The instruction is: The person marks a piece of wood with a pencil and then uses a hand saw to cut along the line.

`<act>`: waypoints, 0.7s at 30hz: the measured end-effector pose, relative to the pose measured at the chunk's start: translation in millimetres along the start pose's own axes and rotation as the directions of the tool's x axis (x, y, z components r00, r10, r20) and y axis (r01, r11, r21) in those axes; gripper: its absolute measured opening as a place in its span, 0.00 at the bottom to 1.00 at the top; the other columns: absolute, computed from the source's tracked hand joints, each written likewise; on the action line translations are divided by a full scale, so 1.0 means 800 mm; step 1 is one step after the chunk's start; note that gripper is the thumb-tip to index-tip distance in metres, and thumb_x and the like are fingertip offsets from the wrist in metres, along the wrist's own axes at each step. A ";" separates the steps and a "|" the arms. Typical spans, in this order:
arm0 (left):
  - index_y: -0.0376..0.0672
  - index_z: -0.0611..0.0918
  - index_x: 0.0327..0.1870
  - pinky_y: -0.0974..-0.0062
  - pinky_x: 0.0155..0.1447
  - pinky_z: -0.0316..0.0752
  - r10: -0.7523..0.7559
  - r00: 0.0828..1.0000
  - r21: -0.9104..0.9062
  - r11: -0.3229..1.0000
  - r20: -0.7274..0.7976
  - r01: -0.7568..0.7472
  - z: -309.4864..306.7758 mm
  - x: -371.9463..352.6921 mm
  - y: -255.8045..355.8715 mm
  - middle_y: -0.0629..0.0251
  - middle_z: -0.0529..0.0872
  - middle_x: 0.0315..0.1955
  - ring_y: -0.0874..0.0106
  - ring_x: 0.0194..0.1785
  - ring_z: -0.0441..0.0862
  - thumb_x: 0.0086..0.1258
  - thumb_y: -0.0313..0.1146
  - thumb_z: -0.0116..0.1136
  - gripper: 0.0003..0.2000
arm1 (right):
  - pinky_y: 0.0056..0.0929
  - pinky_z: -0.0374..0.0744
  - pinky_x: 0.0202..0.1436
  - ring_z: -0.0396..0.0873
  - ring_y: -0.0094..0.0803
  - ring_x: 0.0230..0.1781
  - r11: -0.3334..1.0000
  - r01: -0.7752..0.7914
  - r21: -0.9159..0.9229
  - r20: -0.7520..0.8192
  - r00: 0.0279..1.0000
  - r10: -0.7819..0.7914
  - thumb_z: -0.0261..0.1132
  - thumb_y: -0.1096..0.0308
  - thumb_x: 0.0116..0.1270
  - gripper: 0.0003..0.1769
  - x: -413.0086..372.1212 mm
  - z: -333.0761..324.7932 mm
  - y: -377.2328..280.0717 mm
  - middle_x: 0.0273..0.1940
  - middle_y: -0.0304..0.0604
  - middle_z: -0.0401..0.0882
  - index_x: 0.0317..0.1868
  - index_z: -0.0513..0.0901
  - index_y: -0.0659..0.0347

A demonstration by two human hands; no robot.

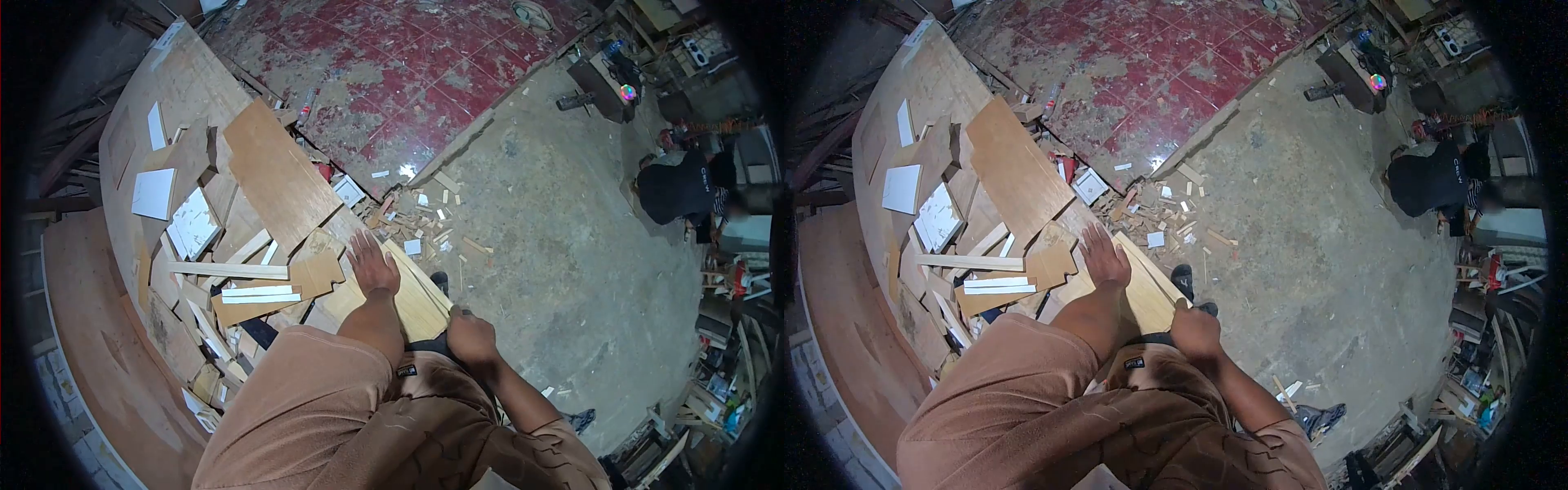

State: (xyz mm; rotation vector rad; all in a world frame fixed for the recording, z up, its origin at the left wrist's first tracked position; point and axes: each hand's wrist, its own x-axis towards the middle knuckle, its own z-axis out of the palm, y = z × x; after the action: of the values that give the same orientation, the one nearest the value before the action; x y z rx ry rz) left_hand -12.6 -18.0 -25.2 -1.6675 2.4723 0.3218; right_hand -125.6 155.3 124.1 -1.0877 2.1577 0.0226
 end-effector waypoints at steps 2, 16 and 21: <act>0.35 0.47 0.78 0.50 0.80 0.33 0.002 1.000 -0.029 1.000 0.002 -0.002 -0.003 0.001 0.002 0.51 0.41 0.79 0.53 0.81 0.36 0.73 0.44 0.43 0.37 | 0.46 0.84 0.32 0.87 0.50 0.31 1.000 0.013 -0.028 -0.017 1.000 -0.013 0.56 0.68 0.66 0.09 0.000 0.003 -0.004 0.31 0.55 0.86 0.37 0.80 0.64; 0.35 0.48 0.77 0.48 0.80 0.33 0.011 1.000 -0.065 0.998 -0.001 -0.011 -0.002 -0.001 -0.001 0.49 0.41 0.79 0.52 0.81 0.36 0.72 0.42 0.43 0.36 | 0.45 0.85 0.34 0.87 0.51 0.32 0.998 0.055 -0.028 0.026 0.998 -0.054 0.54 0.69 0.66 0.11 0.039 0.038 -0.011 0.32 0.57 0.86 0.39 0.79 0.67; 0.34 0.49 0.77 0.47 0.80 0.33 0.014 1.000 -0.084 0.996 -0.008 -0.014 -0.002 0.002 0.000 0.49 0.41 0.79 0.51 0.81 0.36 0.73 0.41 0.41 0.35 | 0.47 0.84 0.40 0.87 0.51 0.38 0.990 -0.138 -0.001 0.098 0.986 0.138 0.54 0.69 0.66 0.11 0.013 0.001 -0.017 0.35 0.58 0.86 0.40 0.80 0.67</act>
State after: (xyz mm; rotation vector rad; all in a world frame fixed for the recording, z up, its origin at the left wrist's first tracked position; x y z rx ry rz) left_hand -13.4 -19.3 -24.1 -1.6863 2.5098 0.4274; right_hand -119.8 139.1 121.1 -0.9130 2.1393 0.1303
